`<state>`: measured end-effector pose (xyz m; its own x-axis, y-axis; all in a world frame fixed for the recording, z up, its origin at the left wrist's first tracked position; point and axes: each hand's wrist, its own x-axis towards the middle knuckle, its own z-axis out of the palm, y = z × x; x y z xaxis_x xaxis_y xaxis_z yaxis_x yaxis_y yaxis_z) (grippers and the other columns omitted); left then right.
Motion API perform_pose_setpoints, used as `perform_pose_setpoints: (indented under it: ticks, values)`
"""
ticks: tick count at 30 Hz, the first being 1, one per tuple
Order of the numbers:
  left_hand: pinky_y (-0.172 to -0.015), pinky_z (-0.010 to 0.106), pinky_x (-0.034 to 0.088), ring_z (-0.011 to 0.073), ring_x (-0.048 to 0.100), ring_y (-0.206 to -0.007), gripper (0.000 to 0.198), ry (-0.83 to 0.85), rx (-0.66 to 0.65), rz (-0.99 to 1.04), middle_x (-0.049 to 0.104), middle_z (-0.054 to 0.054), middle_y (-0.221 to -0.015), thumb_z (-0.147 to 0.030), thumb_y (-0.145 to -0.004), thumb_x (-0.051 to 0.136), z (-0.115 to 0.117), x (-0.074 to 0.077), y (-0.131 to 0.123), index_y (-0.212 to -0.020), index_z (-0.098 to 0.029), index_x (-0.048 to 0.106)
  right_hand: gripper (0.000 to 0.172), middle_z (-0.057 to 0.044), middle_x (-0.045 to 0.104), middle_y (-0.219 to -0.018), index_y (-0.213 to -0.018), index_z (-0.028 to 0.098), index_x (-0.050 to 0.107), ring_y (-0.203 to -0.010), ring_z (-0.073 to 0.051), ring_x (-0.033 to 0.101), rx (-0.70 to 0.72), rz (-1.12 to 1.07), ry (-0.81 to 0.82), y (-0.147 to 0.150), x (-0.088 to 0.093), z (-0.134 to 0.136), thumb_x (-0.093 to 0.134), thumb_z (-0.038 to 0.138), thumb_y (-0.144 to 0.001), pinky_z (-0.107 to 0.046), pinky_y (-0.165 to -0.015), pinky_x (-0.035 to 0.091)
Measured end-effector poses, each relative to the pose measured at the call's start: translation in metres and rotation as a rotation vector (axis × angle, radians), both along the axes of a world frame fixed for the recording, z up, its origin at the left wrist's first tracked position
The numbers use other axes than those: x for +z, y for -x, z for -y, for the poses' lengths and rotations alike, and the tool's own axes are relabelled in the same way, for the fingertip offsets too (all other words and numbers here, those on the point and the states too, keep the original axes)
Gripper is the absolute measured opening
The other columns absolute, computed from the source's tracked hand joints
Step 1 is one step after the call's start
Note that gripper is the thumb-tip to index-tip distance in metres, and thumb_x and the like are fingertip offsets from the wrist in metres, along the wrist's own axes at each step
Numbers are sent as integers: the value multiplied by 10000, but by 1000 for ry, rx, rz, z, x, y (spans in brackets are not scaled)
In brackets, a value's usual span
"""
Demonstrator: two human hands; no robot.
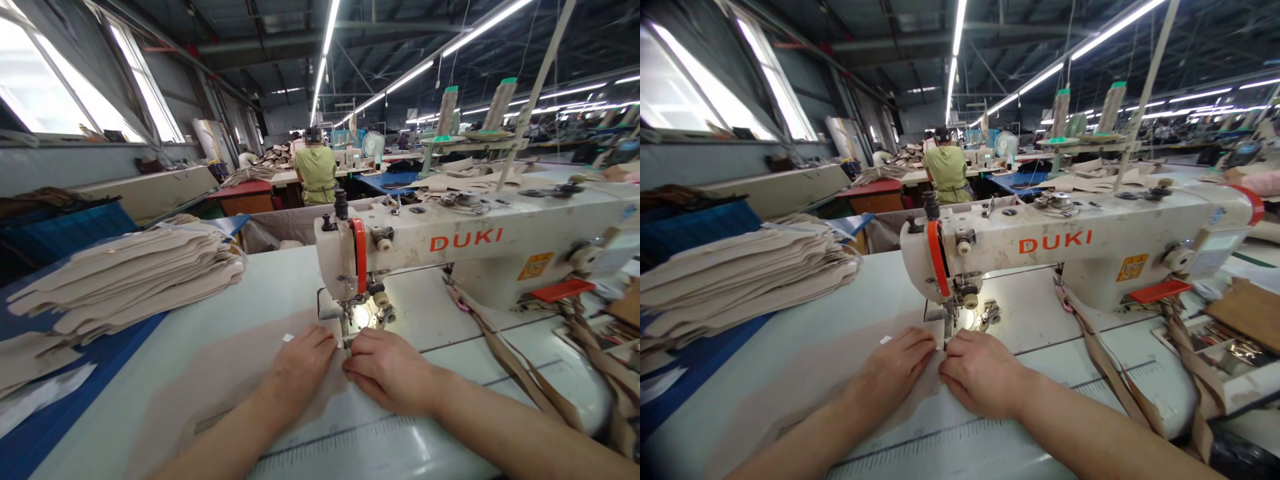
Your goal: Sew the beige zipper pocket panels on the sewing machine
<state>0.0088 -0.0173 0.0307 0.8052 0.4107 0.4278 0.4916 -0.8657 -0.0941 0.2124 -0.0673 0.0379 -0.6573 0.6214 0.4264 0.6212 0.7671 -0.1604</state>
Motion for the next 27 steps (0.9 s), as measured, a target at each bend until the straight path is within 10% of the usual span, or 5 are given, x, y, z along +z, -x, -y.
perform_pose_setpoints:
  ticks: [27]
  values:
    - [-731, 366, 597, 220, 645, -831, 280, -1, -16, 33, 675, 72, -901, 31, -876, 414, 1, -11, 3, -948, -132, 629, 201, -62, 624, -805, -913, 143, 712, -779, -204, 527, 1, 8, 54, 0, 2, -1, 513, 163, -927, -302, -738, 432]
